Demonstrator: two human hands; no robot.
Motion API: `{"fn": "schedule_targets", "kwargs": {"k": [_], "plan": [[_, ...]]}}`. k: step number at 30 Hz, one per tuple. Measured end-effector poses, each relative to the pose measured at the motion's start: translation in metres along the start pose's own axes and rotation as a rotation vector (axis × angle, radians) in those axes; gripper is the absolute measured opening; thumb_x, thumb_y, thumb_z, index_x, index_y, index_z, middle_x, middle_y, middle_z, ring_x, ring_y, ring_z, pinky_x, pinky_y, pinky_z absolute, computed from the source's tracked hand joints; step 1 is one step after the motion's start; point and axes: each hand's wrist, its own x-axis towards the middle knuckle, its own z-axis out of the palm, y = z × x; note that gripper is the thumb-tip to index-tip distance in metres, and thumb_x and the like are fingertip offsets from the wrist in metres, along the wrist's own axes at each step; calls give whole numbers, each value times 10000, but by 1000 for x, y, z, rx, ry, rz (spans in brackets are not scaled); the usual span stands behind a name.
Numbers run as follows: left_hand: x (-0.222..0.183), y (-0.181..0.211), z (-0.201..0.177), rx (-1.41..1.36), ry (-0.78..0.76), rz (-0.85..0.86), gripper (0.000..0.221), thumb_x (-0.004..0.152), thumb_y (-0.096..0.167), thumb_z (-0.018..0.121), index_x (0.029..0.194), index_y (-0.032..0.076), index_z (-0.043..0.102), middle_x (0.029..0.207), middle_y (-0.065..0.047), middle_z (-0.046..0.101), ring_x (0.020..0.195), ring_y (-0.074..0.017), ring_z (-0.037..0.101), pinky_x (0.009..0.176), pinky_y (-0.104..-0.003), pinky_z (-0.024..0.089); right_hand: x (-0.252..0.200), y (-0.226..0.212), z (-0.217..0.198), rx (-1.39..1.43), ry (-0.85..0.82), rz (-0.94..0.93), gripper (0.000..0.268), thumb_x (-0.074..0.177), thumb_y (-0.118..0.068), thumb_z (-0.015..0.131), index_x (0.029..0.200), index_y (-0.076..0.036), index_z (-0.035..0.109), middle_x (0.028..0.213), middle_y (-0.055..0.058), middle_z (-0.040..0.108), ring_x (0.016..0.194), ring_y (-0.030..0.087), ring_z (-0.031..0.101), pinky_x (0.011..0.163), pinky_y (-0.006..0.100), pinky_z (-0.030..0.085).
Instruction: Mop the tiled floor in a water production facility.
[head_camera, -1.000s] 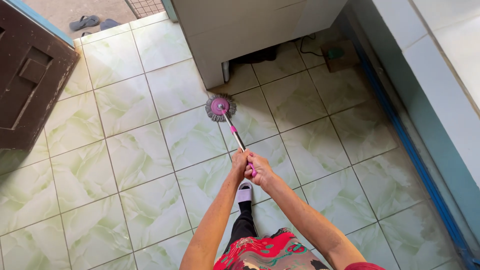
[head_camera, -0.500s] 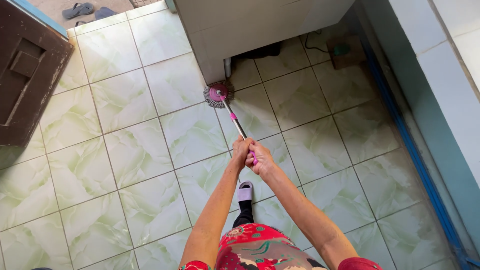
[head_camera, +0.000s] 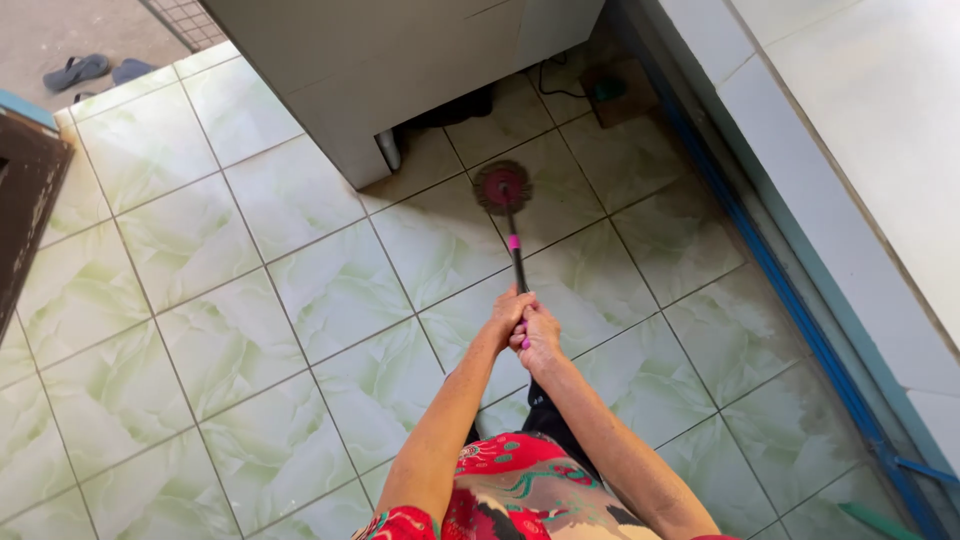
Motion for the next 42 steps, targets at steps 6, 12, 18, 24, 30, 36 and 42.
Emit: {"fn": "schedule_targets", "kwargs": {"k": [6, 12, 18, 24, 30, 36, 42], "plan": [[22, -18, 99, 60, 58, -2, 565, 832, 319, 687, 1345, 156, 516, 788, -56, 676, 571, -145, 590, 463, -356, 488, 16, -83, -64, -127, 43, 96, 179, 1082, -355, 474, 1176, -259, 593, 679, -41, 449, 479, 76, 369, 374, 210, 295], [75, -69, 119, -131, 58, -307, 655, 878, 372, 698, 1349, -81, 671, 692, -59, 589, 391, -136, 429, 317, -329, 342, 33, -104, -80, -338, -55, 176, 213, 1098, -378, 388, 1220, -309, 549, 695, -28, 469, 484, 89, 386, 382, 227, 325], [87, -91, 56, -136, 47, -33, 736, 938, 266, 694, 1593, 127, 388, 747, -71, 671, 448, -123, 472, 378, -342, 379, 38, -55, -52, -332, -129, 173, 188, 1092, -384, 365, 1097, -292, 529, 656, -21, 413, 452, 102, 352, 365, 240, 311], [-16, -83, -41, -140, 90, -221, 722, 926, 325, 636, 1595, 233, 382, 660, -12, 550, 401, -99, 340, 351, -316, 283, -3, 48, -28, -274, -213, 253, 100, 1095, -377, 405, 1103, -320, 487, 677, -33, 417, 459, 92, 367, 377, 233, 320], [-100, -139, -141, -339, 101, -152, 699, 981, 320, 647, 1612, 191, 376, 617, 10, 498, 404, -89, 341, 350, -296, 278, -60, 160, -17, -323, -237, 308, 171, 1090, -417, 360, 1110, -294, 479, 700, -9, 462, 470, 108, 406, 391, 242, 349], [-160, -119, -153, -331, 141, -281, 681, 953, 373, 631, 1590, 289, 404, 583, 29, 427, 369, -90, 270, 315, -288, 208, -104, 186, -23, -228, -257, 320, 145, 1099, -335, 374, 1165, -276, 488, 743, 1, 505, 508, 104, 427, 408, 232, 360], [-102, -140, -132, -125, 188, -51, 410, 997, 293, 655, 1291, 8, 678, 771, -34, 578, 558, -125, 473, 387, -343, 389, -82, 160, -26, -248, -242, 215, 230, 1083, -260, 384, 1237, -267, 556, 748, 5, 483, 510, 97, 399, 398, 219, 339]]}}
